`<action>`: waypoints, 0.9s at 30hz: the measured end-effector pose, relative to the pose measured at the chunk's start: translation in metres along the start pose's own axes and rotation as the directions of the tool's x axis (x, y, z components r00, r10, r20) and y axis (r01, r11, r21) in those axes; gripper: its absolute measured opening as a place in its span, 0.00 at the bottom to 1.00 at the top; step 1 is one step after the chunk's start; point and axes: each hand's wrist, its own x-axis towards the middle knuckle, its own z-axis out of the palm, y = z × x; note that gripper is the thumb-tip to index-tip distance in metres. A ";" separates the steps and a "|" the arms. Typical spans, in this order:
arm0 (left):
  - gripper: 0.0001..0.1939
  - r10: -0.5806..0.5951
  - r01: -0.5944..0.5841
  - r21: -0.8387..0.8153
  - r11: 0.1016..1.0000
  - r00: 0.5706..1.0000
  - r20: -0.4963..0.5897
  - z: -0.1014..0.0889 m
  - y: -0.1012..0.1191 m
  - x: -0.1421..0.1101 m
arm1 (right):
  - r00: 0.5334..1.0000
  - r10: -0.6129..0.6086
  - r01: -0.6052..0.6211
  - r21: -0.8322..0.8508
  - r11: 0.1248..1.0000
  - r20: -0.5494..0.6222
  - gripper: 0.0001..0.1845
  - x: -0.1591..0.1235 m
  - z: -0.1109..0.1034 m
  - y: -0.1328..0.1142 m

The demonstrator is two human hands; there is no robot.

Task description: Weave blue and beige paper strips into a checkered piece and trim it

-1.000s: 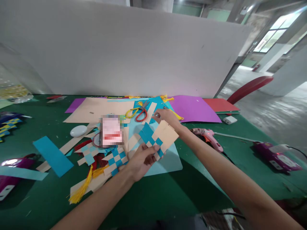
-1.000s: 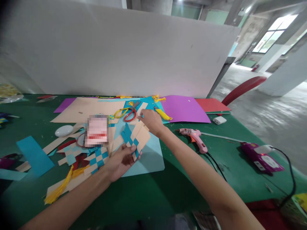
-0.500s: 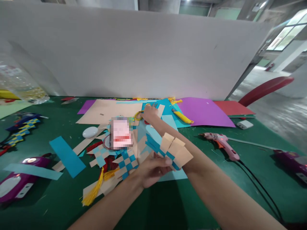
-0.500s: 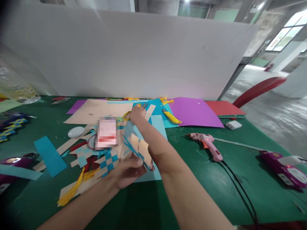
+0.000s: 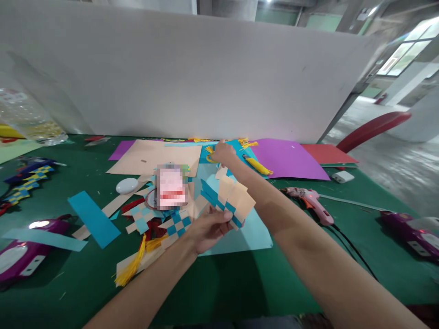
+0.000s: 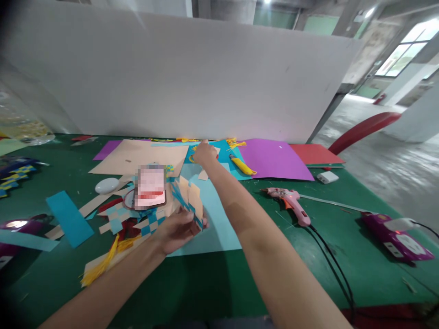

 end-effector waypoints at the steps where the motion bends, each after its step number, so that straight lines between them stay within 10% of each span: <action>1: 0.18 -0.010 0.010 0.005 1.000 1.000 -0.011 0.000 -0.001 0.000 | 0.998 0.035 -0.034 0.013 0.999 -0.046 0.32 -0.003 -0.007 0.008; 7: 0.18 0.008 -0.003 0.054 0.999 0.995 -0.097 0.003 -0.005 0.004 | 0.968 0.124 -0.088 0.169 0.982 -0.216 0.28 -0.051 -0.042 0.063; 10: 0.16 0.040 -0.032 0.051 0.998 0.984 -0.173 0.003 -0.009 0.007 | 0.956 0.121 0.094 0.667 0.739 -0.268 0.34 -0.098 -0.046 0.076; 15: 0.24 0.091 -0.088 0.024 0.996 0.935 -0.344 -0.001 -0.012 0.009 | 0.972 -0.084 0.233 0.866 0.443 -0.219 0.30 -0.178 -0.037 0.095; 22: 0.15 0.130 -0.107 0.097 0.989 0.953 -0.272 0.000 -0.008 0.009 | 0.976 -0.009 0.205 0.909 0.362 -0.216 0.26 -0.219 0.005 0.133; 27: 0.12 0.226 -0.184 0.172 0.968 0.935 -0.274 0.002 0.000 0.009 | 0.994 -0.087 0.103 0.844 0.526 -0.067 0.21 -0.226 0.021 0.131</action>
